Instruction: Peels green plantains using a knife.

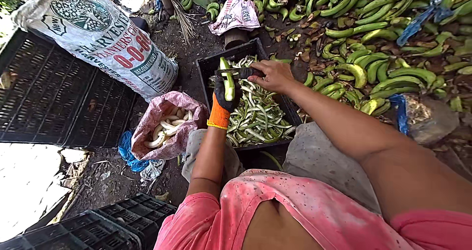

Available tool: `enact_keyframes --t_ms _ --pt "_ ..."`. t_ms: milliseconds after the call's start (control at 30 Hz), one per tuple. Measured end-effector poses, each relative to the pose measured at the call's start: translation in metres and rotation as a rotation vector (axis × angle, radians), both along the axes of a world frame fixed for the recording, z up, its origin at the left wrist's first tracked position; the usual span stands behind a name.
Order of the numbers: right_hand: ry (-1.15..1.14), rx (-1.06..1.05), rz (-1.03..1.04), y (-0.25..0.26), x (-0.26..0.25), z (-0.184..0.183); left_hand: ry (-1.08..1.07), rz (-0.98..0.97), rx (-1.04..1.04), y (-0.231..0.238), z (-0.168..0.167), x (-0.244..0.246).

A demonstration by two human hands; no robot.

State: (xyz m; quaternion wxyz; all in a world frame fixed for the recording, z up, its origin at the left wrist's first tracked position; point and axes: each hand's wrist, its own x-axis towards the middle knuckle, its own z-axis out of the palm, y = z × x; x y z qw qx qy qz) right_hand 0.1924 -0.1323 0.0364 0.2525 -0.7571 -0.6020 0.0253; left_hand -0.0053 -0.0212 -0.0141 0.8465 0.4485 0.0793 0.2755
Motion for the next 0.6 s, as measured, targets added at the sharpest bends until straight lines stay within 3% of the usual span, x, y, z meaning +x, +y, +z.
enact_keyframes --t_ms 167,267,400,500,600 --pt "0.121 0.012 -0.187 0.007 0.036 0.017 0.107 -0.118 -0.038 -0.007 0.016 -0.011" --pt "0.191 -0.093 -0.079 -0.002 0.017 0.026 0.113 0.225 -0.086 0.014 0.024 0.000" --pt "0.279 -0.306 0.065 -0.017 -0.037 0.031 0.151 0.775 0.105 0.032 0.028 0.016" --pt "0.276 -0.344 0.028 -0.021 -0.057 0.029 0.125 0.940 0.140 0.024 0.031 0.022" --pt "0.272 -0.321 0.010 -0.019 -0.051 0.021 0.108 0.911 0.176 0.020 0.029 0.023"
